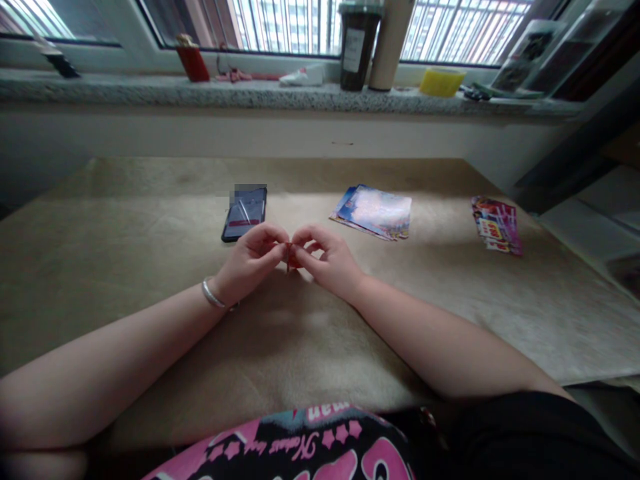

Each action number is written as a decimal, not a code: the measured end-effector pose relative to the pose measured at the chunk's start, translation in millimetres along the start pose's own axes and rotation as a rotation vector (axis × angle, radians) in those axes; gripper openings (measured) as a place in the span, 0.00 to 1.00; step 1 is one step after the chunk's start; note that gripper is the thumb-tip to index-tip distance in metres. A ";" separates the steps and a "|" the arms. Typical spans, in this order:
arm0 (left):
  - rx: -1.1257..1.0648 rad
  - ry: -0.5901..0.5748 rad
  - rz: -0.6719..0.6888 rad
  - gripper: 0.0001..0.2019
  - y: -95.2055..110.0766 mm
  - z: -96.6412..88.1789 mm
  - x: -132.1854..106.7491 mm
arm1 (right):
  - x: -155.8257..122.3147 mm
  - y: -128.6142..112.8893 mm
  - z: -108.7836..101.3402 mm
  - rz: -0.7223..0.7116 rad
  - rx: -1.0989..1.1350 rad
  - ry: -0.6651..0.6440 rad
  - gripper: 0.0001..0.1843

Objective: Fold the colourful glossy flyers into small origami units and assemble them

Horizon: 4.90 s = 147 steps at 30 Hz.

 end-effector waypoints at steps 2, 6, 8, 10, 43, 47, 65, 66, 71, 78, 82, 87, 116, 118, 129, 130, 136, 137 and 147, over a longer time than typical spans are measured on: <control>0.028 0.013 -0.012 0.07 -0.9 0.1 1.2 | -0.4 -0.3 1.0 -0.021 -0.047 0.001 0.09; 0.019 0.004 -0.032 0.06 -5.1 0.4 3.9 | -0.8 1.3 1.6 -0.006 -0.082 0.028 0.08; 0.001 -0.008 -0.040 0.06 -7.4 0.5 4.8 | -0.5 2.5 2.2 0.009 -0.065 0.019 0.07; -0.011 -0.014 -0.051 0.07 -9.1 0.5 4.9 | 0.1 3.9 2.6 0.016 -0.042 0.003 0.05; 0.003 -0.030 -0.133 0.10 -24.9 -5.0 6.9 | 6.0 36.7 -2.1 0.279 0.192 -0.022 0.17; -0.003 -0.060 -0.206 0.13 -29.9 -2.6 6.2 | 8.7 37.7 -8.8 0.270 0.179 0.051 0.16; -0.051 -0.102 -0.189 0.15 -37.2 3.2 6.7 | 7.9 39.0 -3.5 0.244 0.165 -0.009 0.17; -0.057 -0.097 -0.187 0.15 -37.9 2.8 6.7 | 7.9 38.5 -3.2 0.229 0.170 -0.015 0.18; -0.062 -0.078 -0.181 0.16 -39.8 1.5 7.4 | 7.0 39.5 -1.4 0.241 0.175 -0.033 0.21; -0.021 -0.072 -0.188 0.18 -36.5 1.2 8.0 | 7.7 41.8 -1.6 0.298 0.127 -0.032 0.19; 0.000 -0.084 -0.195 0.19 -36.6 2.5 8.0 | 8.2 42.8 -2.2 0.303 0.099 -0.048 0.21; 0.056 -0.076 -0.177 0.19 -36.2 1.0 7.7 | 8.4 43.7 -1.9 0.301 0.080 -0.041 0.21; -0.006 0.016 -0.002 0.14 -13.0 -3.7 2.3 | 5.1 27.4 -5.7 0.192 0.148 0.023 0.17; 0.006 0.040 0.020 0.12 -8.9 -5.2 0.8 | 3.4 25.7 -3.0 0.196 0.138 -0.007 0.16; 0.110 0.079 0.075 0.04 -2.2 -3.1 -1.2 | 3.3 8.1 -1.9 0.062 0.099 0.038 0.13; 0.107 0.077 0.086 0.04 -1.6 -2.9 -1.9 | 3.1 7.5 -0.9 0.067 0.106 0.030 0.13; 0.107 0.054 0.130 0.03 3.1 -1.9 -3.4 | 0.7 5.1 3.8 0.079 0.111 -0.007 0.12; 0.114 0.061 0.129 0.03 3.5 -2.1 -3.0 | 0.8 4.9 3.5 0.070 0.096 0.002 0.12; 0.049 0.033 0.020 0.06 -11.3 -1.0 1.5 | 2.8 17.4 -2.2 0.140 0.025 0.062 0.14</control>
Point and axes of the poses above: each hand's wrist, its own x-axis towards the middle knuckle, its own z-axis out of the palm, y = z × x, the point moved 5 cm from there along x, towards the middle knuckle, and after that the axes turned 5 degrees about x, right-handed, at the moved point
